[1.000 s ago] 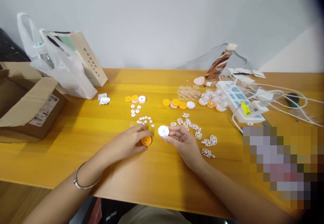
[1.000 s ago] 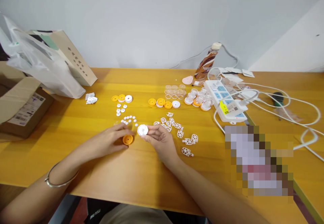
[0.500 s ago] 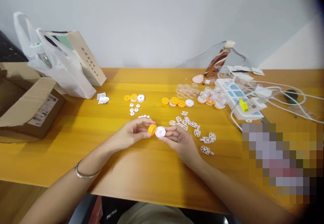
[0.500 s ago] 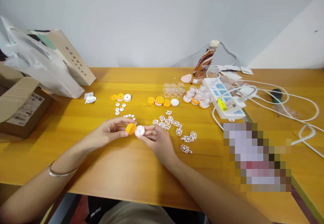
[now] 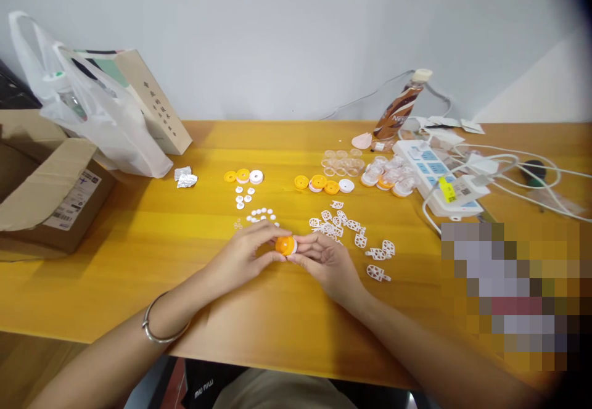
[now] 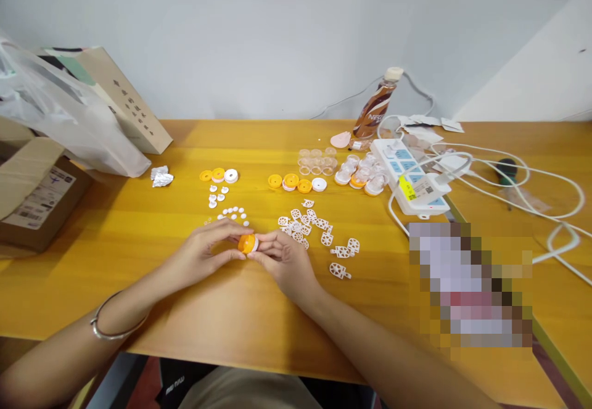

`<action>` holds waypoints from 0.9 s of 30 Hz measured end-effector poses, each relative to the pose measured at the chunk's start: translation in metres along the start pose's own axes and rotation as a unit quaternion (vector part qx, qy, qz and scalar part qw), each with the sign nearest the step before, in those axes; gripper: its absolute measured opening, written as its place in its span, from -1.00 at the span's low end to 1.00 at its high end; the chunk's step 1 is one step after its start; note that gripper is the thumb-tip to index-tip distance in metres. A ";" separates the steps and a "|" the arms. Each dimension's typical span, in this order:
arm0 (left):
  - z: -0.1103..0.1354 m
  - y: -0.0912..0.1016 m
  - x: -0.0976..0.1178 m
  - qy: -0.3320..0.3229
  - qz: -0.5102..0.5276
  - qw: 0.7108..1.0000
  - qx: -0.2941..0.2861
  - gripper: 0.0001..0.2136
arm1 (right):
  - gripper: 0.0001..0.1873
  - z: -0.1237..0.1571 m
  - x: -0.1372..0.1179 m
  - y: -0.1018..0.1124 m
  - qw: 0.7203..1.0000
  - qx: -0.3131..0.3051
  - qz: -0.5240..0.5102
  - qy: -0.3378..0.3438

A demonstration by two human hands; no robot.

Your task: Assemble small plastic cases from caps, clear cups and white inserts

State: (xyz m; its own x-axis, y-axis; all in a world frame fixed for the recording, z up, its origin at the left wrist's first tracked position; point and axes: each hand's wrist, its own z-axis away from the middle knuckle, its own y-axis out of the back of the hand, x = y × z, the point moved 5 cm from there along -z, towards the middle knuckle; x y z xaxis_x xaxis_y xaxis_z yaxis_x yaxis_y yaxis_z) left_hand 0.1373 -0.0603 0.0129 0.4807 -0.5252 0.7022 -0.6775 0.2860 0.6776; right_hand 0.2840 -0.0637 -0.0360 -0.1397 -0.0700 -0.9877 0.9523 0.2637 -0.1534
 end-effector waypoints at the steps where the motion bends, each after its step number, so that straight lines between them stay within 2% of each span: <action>1: 0.000 0.000 0.000 -0.001 -0.010 1.000 -0.004 -0.75 | -0.76 0.000 0.000 0.000 1.000 -0.002 -0.002 0.000; 12: 0.002 -0.004 -0.005 0.004 -0.027 1.000 -0.012 -0.71 | -0.77 0.002 0.005 0.000 1.000 -0.008 -0.011 -0.007; 22: 0.000 0.004 0.005 -0.040 0.022 0.996 -0.079 -0.70 | -0.74 0.003 0.001 -0.006 0.998 -0.020 -0.045 -0.031; 27: 0.001 0.002 0.005 -0.040 0.007 0.996 -0.078 -0.73 | -0.67 0.003 0.002 -0.009 0.997 -0.053 -0.033 -0.050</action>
State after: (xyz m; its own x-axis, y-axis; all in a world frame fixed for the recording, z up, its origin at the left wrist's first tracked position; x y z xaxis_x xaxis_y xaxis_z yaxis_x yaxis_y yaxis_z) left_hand 0.1381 -0.0631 0.0172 0.4206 -0.5811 0.6968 -0.5867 0.4116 0.6974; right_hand 0.2763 -0.0693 -0.0362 -0.1687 -0.1849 -0.9682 0.9073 0.3548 -0.2259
